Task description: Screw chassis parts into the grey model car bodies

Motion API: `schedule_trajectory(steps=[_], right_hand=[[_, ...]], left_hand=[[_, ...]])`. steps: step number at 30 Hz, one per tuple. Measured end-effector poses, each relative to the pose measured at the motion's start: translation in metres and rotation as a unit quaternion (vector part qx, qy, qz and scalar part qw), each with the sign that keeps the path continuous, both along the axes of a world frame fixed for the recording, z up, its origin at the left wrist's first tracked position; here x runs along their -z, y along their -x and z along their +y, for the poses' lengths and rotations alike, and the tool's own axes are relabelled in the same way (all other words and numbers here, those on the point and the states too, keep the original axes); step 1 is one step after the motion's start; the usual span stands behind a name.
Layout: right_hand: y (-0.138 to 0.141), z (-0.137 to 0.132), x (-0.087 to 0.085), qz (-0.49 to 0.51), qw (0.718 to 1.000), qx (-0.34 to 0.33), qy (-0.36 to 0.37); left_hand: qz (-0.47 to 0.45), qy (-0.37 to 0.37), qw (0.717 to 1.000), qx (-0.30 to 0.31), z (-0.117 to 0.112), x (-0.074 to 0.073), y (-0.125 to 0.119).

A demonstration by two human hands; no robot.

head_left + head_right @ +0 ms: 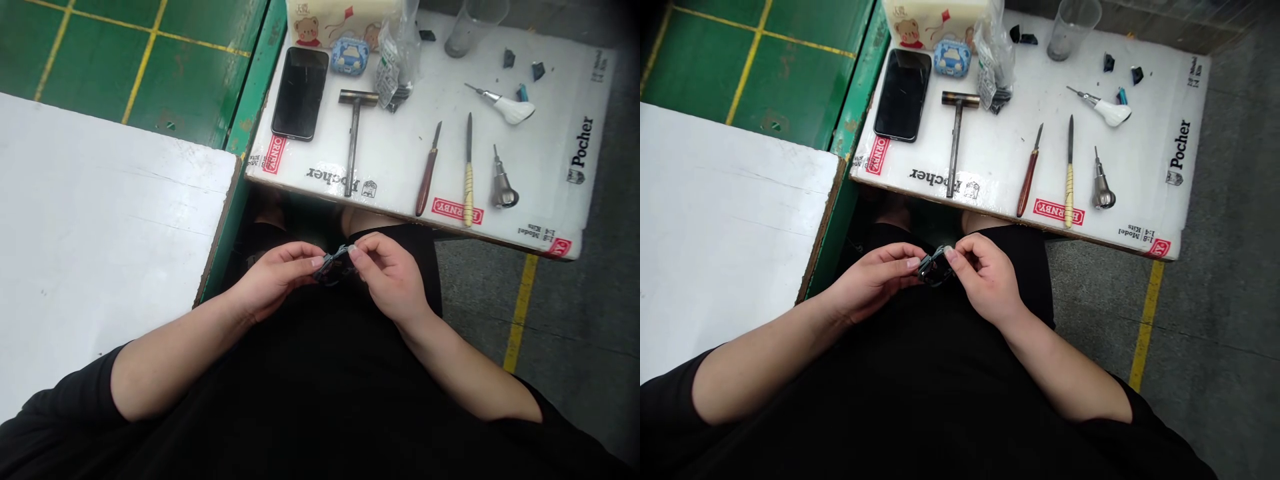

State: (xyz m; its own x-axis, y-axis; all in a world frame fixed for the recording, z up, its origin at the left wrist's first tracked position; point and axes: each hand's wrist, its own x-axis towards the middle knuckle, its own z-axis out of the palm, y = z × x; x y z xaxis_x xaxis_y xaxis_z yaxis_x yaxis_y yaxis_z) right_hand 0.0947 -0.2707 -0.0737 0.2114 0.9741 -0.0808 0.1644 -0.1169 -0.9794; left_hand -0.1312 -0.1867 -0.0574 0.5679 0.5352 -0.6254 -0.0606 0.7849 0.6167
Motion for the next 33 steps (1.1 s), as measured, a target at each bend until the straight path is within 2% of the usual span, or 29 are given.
schedule_trajectory(steps=[5,9,12,15,17,20,22,25,33], right_hand=[[0.003,-0.002,-0.008,-0.132,0.985,-0.017,-0.113],[0.002,-0.004,-0.012,-0.135,0.982,-0.023,-0.132],[0.001,-0.005,-0.011,-0.064,0.993,-0.026,-0.095],[0.002,-0.003,-0.009,0.057,0.998,-0.027,0.007],[0.003,-0.001,-0.009,0.135,0.987,-0.032,0.085],[0.007,0.002,-0.009,0.183,0.969,-0.058,0.155],[0.009,0.004,-0.009,0.192,0.962,-0.074,0.177],[0.009,0.006,-0.008,0.208,0.957,-0.077,0.187],[0.003,0.004,-0.008,0.174,0.963,-0.101,0.179]], left_hand=[[-0.003,-0.065,0.998,-0.011,-0.001,-0.002,0.0],[-0.001,-0.076,0.997,-0.007,-0.002,-0.004,0.001],[-0.009,-0.04,0.999,0.02,-0.001,-0.003,0.001],[-0.018,-0.016,0.998,0.059,0.0,-0.004,0.002],[-0.02,-0.022,0.996,0.081,-0.001,-0.006,0.002],[-0.021,-0.03,0.992,0.121,-0.003,-0.008,0.001],[-0.012,-0.032,0.99,0.135,-0.004,-0.007,0.001],[-0.006,-0.04,0.992,0.119,-0.005,-0.006,0.001],[-0.022,-0.036,0.993,0.106,-0.004,-0.008,-0.001]])
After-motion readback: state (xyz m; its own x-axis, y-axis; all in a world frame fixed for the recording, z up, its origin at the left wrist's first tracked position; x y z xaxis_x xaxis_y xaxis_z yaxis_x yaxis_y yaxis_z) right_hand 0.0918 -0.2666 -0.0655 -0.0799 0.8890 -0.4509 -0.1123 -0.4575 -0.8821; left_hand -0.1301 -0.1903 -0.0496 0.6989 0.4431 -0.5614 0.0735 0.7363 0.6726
